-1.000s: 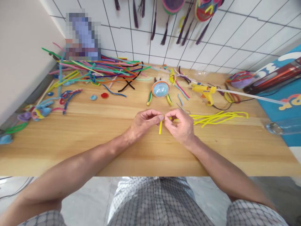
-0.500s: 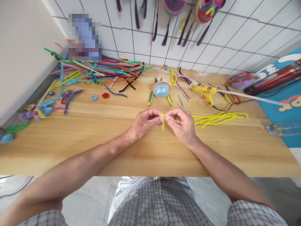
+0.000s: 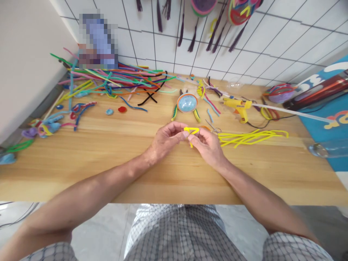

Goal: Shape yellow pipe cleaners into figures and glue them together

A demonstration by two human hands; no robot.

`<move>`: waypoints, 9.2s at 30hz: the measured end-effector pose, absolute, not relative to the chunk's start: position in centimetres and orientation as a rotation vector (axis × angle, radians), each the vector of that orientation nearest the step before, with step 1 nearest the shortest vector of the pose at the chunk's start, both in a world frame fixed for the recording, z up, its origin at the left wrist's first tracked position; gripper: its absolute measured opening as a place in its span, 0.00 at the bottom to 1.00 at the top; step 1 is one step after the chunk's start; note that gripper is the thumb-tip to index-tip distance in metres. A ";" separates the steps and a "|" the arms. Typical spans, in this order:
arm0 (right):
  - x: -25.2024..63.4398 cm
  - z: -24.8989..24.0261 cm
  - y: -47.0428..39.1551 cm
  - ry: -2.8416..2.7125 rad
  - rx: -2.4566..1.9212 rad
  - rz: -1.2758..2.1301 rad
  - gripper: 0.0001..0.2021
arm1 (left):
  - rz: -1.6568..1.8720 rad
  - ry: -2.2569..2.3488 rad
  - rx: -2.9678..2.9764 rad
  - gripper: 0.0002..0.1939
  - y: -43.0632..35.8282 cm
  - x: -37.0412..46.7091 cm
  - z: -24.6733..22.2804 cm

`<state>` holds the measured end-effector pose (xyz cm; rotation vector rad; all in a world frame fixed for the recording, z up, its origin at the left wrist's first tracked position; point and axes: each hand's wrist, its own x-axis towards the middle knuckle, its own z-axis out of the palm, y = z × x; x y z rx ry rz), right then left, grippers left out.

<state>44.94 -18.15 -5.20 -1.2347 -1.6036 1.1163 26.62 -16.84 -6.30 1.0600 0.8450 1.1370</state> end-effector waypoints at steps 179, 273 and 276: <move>45.7 -5.3 -18.2 -2.025 -0.876 0.031 0.04 | 1.193 0.916 0.980 0.19 -17.1 26.8 -6.5; 46.0 -5.3 -17.3 -1.886 -1.019 0.573 0.01 | 1.028 0.858 0.963 0.21 -17.0 26.8 -6.5; 45.9 -5.2 -17.2 -1.793 -1.134 0.719 0.02 | 1.042 0.842 1.074 0.21 -17.1 26.7 -6.5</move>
